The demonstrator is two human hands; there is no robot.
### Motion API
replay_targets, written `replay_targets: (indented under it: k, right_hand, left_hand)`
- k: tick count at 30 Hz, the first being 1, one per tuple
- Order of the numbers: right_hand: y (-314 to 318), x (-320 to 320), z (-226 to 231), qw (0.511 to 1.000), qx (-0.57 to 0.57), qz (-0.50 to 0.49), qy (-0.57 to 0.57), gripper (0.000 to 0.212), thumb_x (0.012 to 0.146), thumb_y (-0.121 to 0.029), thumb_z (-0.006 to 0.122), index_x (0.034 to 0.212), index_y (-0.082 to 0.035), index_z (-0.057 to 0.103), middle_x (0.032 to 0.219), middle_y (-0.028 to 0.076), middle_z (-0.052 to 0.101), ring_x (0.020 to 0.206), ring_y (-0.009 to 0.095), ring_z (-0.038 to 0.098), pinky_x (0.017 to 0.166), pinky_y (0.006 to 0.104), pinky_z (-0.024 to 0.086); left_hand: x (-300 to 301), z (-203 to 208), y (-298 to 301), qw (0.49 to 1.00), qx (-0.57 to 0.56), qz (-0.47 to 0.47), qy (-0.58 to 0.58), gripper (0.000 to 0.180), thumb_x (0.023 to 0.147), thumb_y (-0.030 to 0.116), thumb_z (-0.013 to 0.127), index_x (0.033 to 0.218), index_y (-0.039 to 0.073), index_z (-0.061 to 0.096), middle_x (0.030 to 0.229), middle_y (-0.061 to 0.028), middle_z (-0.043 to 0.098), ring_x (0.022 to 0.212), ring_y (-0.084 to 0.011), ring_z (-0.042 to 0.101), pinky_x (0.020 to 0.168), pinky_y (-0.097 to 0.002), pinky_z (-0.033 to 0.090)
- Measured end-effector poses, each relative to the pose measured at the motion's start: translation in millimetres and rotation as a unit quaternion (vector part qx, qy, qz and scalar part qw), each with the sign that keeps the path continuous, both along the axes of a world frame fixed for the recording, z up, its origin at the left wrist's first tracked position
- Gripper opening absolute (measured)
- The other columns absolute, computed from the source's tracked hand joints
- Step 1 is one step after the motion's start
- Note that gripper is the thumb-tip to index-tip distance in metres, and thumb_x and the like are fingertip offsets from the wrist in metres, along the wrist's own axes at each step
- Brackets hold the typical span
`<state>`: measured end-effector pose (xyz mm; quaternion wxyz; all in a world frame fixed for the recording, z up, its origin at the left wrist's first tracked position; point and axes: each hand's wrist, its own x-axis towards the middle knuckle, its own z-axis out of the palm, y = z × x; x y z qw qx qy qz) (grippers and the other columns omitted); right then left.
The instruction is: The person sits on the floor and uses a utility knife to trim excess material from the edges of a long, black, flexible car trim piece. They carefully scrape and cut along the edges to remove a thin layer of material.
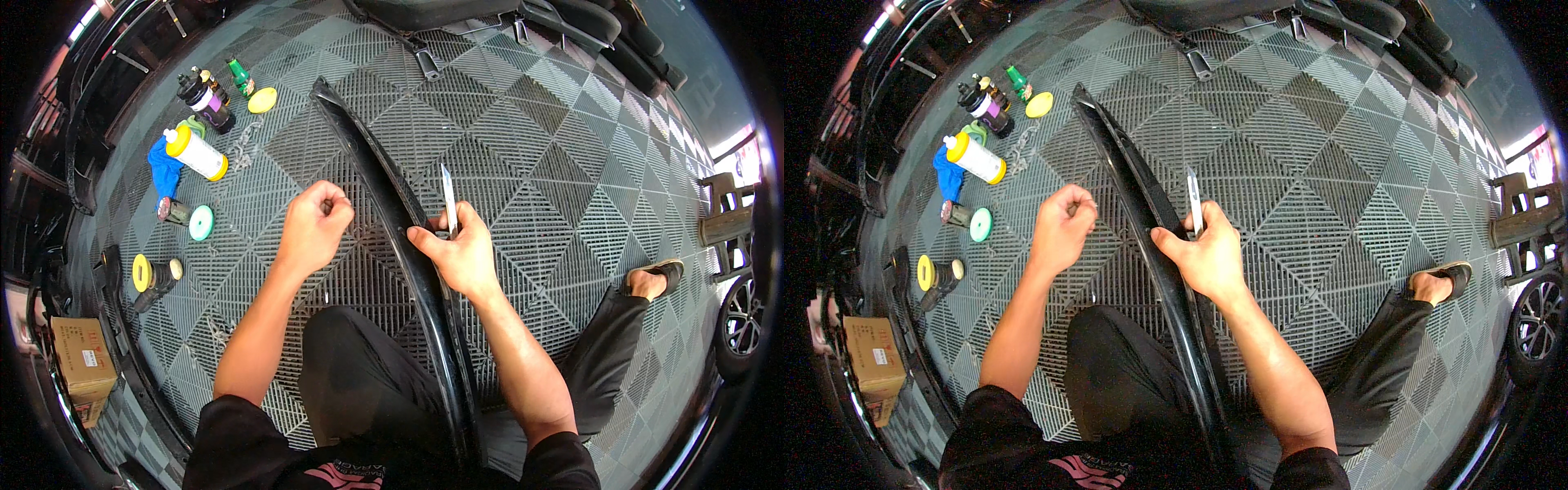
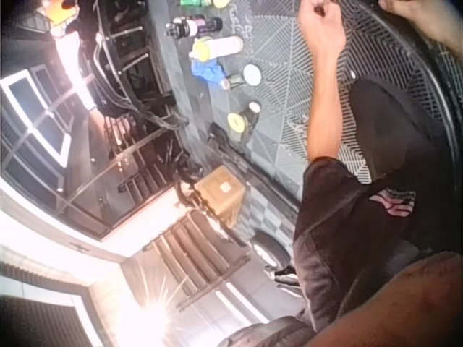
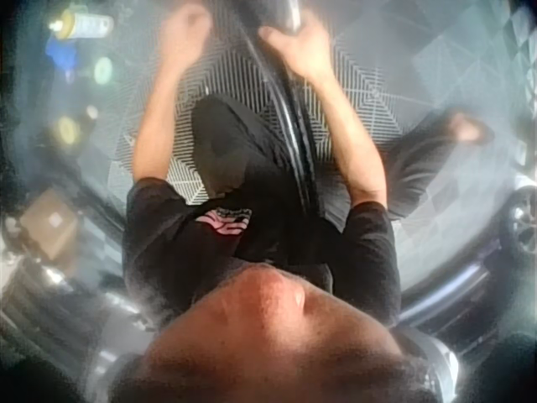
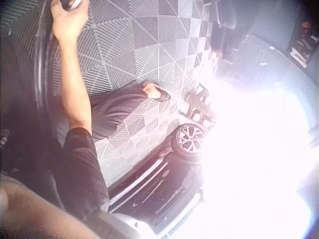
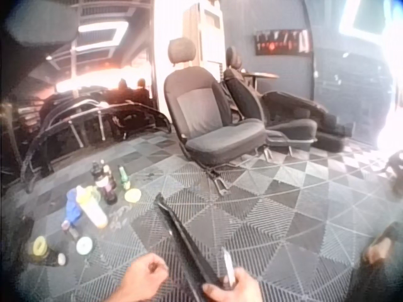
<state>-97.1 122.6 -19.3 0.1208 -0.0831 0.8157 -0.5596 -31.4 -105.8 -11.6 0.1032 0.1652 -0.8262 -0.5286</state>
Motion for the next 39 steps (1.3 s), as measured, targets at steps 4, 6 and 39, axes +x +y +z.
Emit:
replay_targets:
  k: [4,6,39]
  right_hand:
    - [5,-2,-4,1.000,-0.004,-0.004,-0.005,0.044,0.071,-0.029,0.087,0.081,-0.006,0.051,0.068,0.004,0.058,0.061,0.012,0.053,0.059,0.0310,0.048]
    - [2,-1,-3,1.000,-0.007,-0.002,-0.001,0.045,0.070,-0.030,0.088,0.081,-0.006,0.051,0.069,0.003,0.058,0.061,0.012,0.053,0.059,0.0310,0.048]
    - [-3,4,-2,1.000,-0.017,0.000,0.006,0.047,0.069,-0.032,0.087,0.080,-0.004,0.052,0.069,0.007,0.060,0.062,0.015,0.057,0.060,0.0325,0.050]
  left_hand:
    - [11,-4,-6,0.988,0.133,0.011,0.083,0.004,0.093,0.003,0.060,0.090,0.002,0.062,0.080,-0.0036,0.064,0.068,-0.0084,0.059,0.062,-0.0254,0.052]
    - [12,-3,-9,0.989,0.145,-0.006,0.039,0.001,0.092,0.001,0.063,0.092,0.001,0.063,0.085,-0.0060,0.067,0.071,-0.0109,0.064,0.065,-0.0274,0.056]
    - [75,-15,83,0.954,0.234,-0.119,-0.144,0.017,0.091,0.012,0.073,0.094,-0.003,0.066,0.078,-0.0046,0.068,0.068,-0.0103,0.065,0.064,-0.0245,0.054]
